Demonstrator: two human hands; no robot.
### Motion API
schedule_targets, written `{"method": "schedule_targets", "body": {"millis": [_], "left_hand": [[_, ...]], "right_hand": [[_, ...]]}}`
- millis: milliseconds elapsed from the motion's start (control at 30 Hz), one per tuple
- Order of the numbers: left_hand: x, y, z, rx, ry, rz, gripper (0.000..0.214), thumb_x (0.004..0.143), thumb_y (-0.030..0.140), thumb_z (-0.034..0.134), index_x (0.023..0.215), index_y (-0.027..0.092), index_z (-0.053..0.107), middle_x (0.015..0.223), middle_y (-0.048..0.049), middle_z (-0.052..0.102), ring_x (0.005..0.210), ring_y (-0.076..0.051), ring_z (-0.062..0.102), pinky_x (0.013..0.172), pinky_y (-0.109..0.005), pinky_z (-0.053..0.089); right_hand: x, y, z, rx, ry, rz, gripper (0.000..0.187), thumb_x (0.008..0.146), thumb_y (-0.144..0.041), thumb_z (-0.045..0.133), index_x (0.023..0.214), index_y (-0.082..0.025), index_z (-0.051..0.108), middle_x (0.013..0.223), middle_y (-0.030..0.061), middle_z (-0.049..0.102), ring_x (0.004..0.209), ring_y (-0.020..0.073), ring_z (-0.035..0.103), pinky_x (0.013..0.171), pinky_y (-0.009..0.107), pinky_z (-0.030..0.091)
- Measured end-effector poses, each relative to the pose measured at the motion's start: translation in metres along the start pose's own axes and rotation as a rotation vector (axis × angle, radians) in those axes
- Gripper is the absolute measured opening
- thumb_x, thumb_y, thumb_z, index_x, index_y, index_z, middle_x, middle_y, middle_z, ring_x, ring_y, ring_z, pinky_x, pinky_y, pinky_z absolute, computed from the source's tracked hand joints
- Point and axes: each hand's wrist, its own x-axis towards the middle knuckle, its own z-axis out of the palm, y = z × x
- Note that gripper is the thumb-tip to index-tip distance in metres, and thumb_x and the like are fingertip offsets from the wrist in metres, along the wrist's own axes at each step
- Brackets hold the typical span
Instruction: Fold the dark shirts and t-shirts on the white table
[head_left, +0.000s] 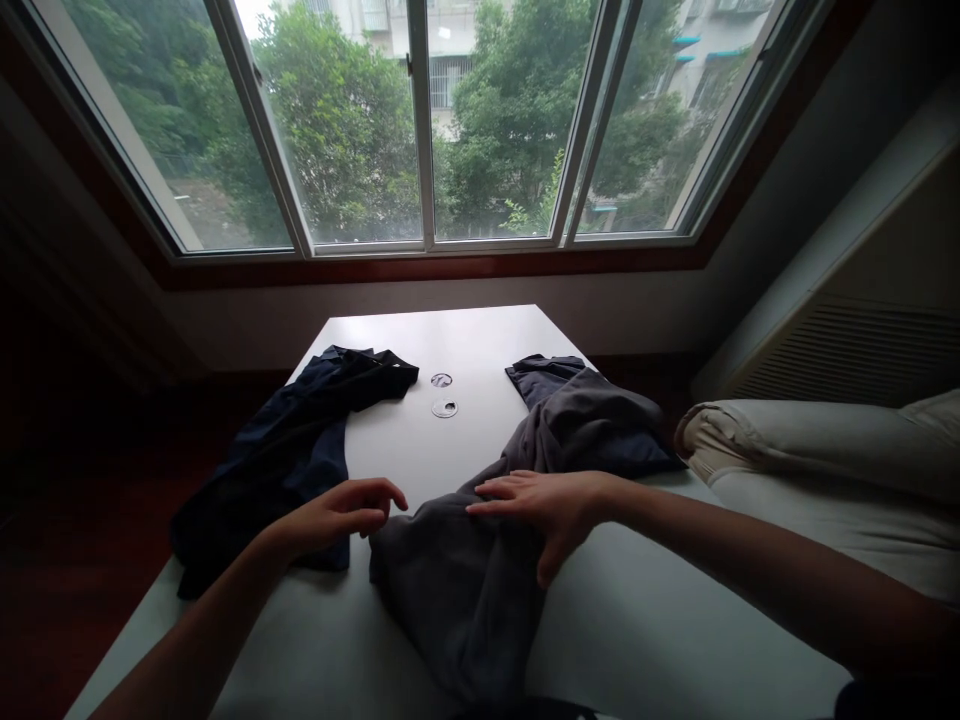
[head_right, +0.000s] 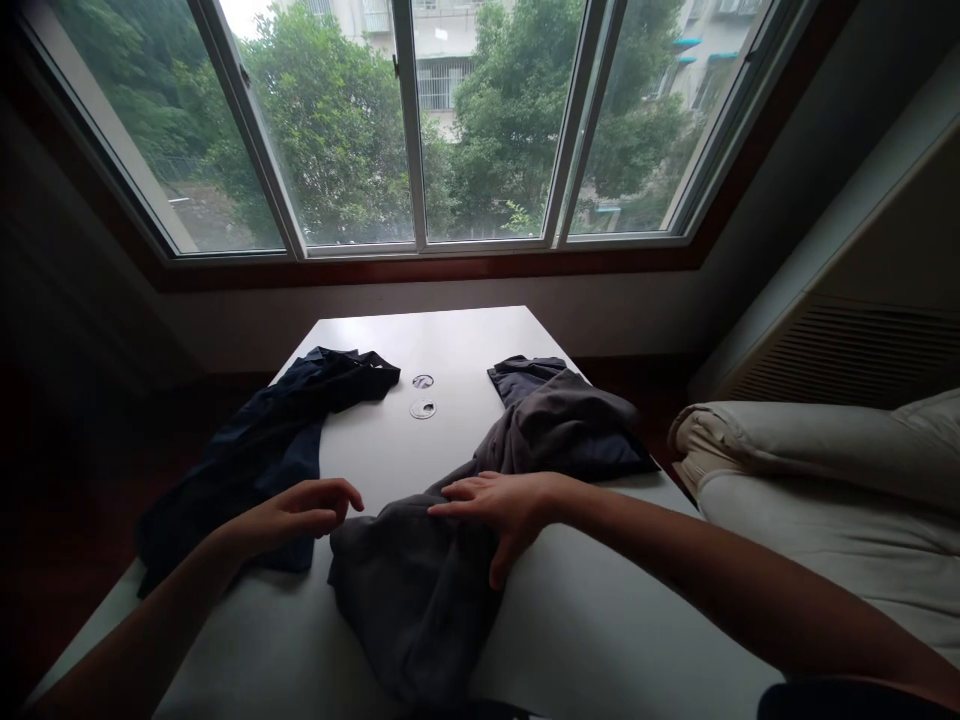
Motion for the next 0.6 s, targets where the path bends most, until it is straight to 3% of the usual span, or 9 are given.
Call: {"method": "schedule_targets", "body": {"millis": [67,167,233,333,400,467,600], "left_hand": [[0.008,-0.009,0.0,-0.025,0.044,0.008,0.037,0.094,0.049,0.067,0.117,0.021,0.072,0.088,-0.0027,0.06,0.077,-0.016,0.051,0.071,-0.027,0.044],[0.017,-0.014,-0.003,-0.071,0.102,0.091,0.035,0.092,0.046,0.07,0.116,0.02,0.072,0.088,-0.0027,0.06,0.081,-0.016,0.052,0.076,-0.028,0.044],[0.022,-0.015,-0.007,-0.118,0.114,0.168,0.037,0.091,0.044,0.071,0.118,0.019,0.072,0.09,-0.004,0.061,0.086,-0.018,0.054,0.08,-0.03,0.045],[0.034,-0.018,-0.015,-0.214,0.182,0.243,0.035,0.09,0.041,0.072,0.114,0.017,0.074,0.097,-0.008,0.064,0.093,-0.022,0.057,0.085,-0.033,0.046],[0.043,-0.021,-0.02,-0.31,0.271,0.268,0.032,0.09,0.039,0.072,0.112,0.017,0.074,0.1,-0.0091,0.065,0.097,-0.023,0.058,0.086,-0.033,0.047],[0.053,-0.024,-0.023,-0.389,0.325,0.297,0.031,0.091,0.039,0.07,0.113,0.018,0.074,0.103,-0.0097,0.065,0.102,-0.024,0.058,0.088,-0.034,0.047],[0.068,-0.021,-0.013,-0.418,0.221,0.348,0.041,0.093,0.048,0.066,0.121,0.019,0.071,0.125,-0.0133,0.065,0.123,-0.03,0.056,0.1,-0.041,0.047]], "right_hand": [[0.012,-0.001,0.017,-0.141,0.064,-0.026,0.123,0.062,-0.047,0.092,0.165,-0.029,0.028,0.163,0.0219,0.033,0.147,0.0463,0.034,0.116,0.063,0.028],[0.032,-0.003,0.03,-0.289,0.183,-0.053,0.112,0.07,-0.042,0.085,0.165,-0.024,0.028,0.151,0.024,0.046,0.133,0.0408,0.051,0.107,0.055,0.041],[0.044,-0.006,0.03,-0.353,0.196,-0.036,0.096,0.073,-0.039,0.081,0.157,-0.019,0.041,0.131,0.0206,0.06,0.112,0.0343,0.062,0.093,0.045,0.049],[0.061,-0.01,0.025,-0.392,0.133,0.002,0.056,0.076,-0.027,0.072,0.13,-0.015,0.062,0.101,0.0121,0.069,0.087,0.0266,0.064,0.072,0.035,0.049],[0.066,-0.015,0.017,-0.345,0.113,-0.033,0.04,0.075,-0.021,0.069,0.114,-0.017,0.065,0.091,0.0071,0.069,0.08,0.0228,0.063,0.067,0.031,0.045],[0.064,-0.022,0.002,-0.214,0.182,-0.119,0.033,0.075,-0.021,0.069,0.107,-0.019,0.064,0.089,0.0034,0.068,0.077,0.0195,0.061,0.067,0.029,0.044],[0.046,-0.045,-0.043,0.231,0.54,-0.291,0.02,0.081,-0.022,0.065,0.1,-0.02,0.062,0.085,-0.0008,0.064,0.072,0.014,0.057,0.069,0.026,0.046]]}}
